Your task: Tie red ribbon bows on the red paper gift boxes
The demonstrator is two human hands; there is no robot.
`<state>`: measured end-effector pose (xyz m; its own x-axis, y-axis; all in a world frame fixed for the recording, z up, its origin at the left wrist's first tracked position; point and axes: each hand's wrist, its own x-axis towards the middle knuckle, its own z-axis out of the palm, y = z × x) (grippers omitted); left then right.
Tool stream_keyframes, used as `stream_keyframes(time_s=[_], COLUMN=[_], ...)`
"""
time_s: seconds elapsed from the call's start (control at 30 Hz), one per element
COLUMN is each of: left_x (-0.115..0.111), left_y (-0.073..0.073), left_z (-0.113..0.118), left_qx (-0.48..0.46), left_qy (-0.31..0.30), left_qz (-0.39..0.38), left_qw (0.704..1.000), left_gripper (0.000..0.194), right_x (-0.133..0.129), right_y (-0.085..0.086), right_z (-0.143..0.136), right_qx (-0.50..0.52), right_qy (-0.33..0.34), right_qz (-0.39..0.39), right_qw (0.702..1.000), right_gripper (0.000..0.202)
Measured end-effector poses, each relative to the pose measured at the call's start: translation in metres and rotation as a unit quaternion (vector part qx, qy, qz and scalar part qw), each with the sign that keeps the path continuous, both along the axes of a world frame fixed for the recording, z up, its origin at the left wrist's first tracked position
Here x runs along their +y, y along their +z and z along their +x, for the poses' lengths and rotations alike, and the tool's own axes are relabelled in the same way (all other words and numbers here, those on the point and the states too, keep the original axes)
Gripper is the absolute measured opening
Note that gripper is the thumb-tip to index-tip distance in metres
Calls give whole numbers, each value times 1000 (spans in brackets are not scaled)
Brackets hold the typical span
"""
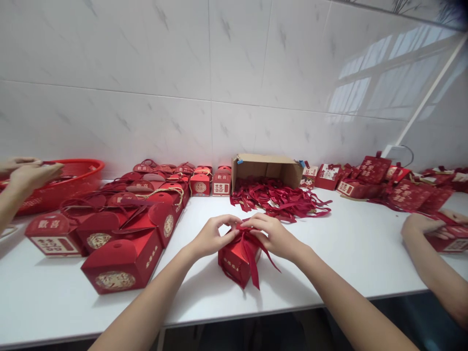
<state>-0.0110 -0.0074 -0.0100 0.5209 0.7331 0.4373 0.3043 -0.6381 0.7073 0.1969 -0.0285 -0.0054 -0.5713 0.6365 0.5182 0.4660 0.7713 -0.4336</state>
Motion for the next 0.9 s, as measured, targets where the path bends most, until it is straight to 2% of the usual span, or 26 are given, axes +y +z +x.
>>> stream_keyframes(time_s=[0.17, 0.37, 0.53, 0.7, 0.9], left_x=[5, 6, 3, 1, 1], left_y=[0, 4, 4, 0, -1], left_z=[-8, -11, -6, -3, -4], left_qx=[1, 46, 80, 100, 121], left_qy=[39, 22, -2, -30, -19], left_qz=[4, 25, 48, 48, 23], left_qw=[999, 998, 996, 993, 992], left_gripper=[31, 18, 10, 22, 28], right_x=[2, -5, -6, -6, -24], right_y=[-10, -14, -16, -17, -14], right_z=[7, 13, 10, 7, -6], right_qx=[-69, -121, -113, -84, -64], right_qy=[-21, -38, -31, 4, 15], right_qz=[63, 82, 73, 57, 16], right_qw=[995, 989, 990, 995, 998], right_gripper=[39, 35, 31, 32, 40])
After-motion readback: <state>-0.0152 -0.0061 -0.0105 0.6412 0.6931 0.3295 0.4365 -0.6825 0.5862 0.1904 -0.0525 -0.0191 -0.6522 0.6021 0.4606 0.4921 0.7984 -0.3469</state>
